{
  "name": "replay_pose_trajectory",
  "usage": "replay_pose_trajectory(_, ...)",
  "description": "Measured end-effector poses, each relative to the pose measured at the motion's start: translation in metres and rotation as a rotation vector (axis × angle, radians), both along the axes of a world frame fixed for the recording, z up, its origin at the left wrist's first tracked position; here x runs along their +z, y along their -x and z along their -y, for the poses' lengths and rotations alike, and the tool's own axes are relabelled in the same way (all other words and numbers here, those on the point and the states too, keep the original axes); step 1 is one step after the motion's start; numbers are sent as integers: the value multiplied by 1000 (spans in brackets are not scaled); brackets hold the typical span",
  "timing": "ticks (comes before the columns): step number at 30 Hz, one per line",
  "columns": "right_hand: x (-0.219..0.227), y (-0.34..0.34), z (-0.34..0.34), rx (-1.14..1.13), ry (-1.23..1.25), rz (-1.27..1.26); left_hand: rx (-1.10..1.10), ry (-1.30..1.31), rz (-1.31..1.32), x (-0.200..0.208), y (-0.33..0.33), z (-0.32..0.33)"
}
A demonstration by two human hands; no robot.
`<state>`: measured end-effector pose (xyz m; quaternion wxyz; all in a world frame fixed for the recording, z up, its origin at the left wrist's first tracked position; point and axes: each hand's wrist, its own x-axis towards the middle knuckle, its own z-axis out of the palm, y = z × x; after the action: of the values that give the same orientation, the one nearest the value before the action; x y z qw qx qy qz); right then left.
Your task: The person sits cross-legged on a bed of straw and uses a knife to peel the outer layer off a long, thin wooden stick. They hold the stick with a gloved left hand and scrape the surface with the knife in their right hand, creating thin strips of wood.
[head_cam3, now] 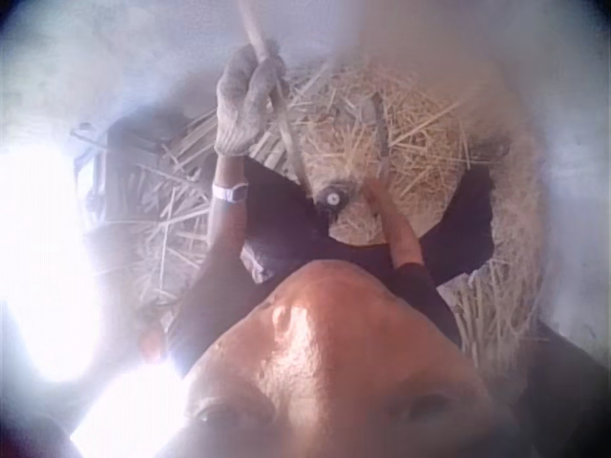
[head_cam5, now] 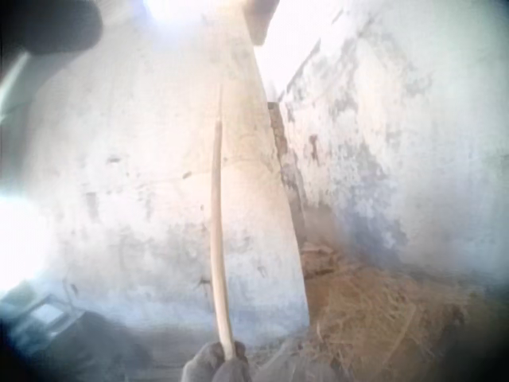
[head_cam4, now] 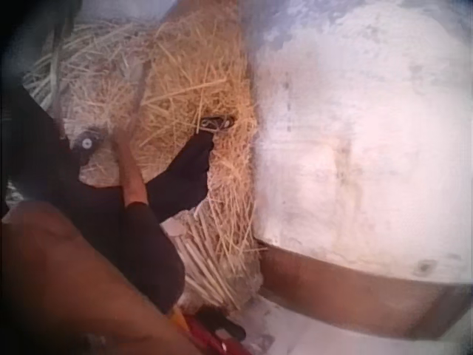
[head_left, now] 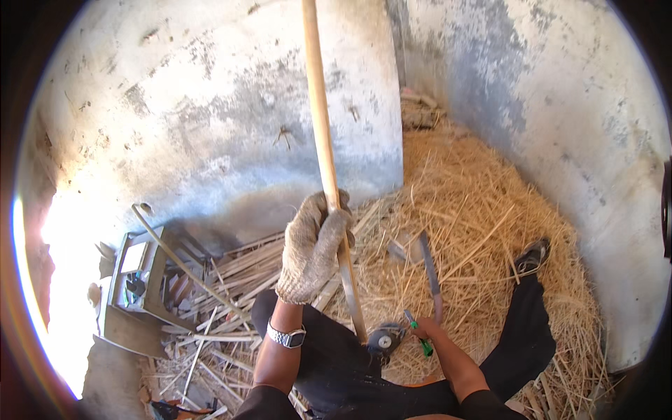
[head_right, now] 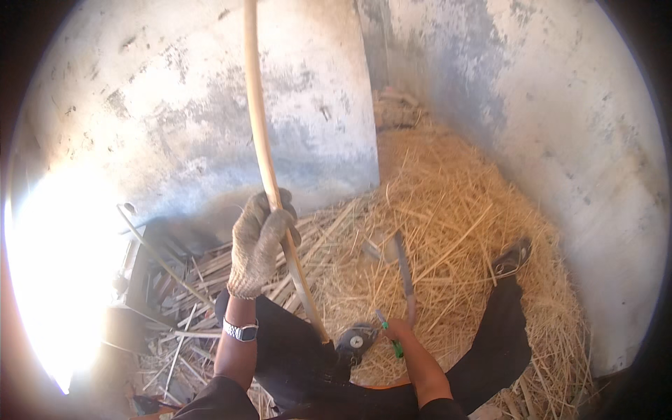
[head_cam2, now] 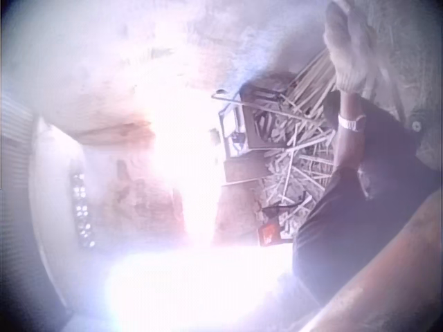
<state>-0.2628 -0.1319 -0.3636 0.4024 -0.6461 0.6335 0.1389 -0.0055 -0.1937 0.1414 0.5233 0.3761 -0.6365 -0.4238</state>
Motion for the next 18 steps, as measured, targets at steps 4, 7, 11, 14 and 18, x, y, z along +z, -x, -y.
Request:
replay_pose_trajectory(4, 126, 28, 36, -140, -118, -120, 56, 121, 139, 30, 10, -21)
replay_pose_trajectory(7, 229, 52, 40, -173, -10, -200, 74, 225, 195, 41, 10, -30)
replay_pose_trajectory(11, 353, 55, 5, -229, 396, 12, 112, 322, 182, 55, 11, -50)
replay_pose_trajectory(14, 445, 45, -34, -304, 663, 205, 113, 370, 232, 61, 10, -63)
replay_pose_trajectory(18, 522, 33, -58, -315, 1113, 361, 77, 336, 217, 49, 21, -83)
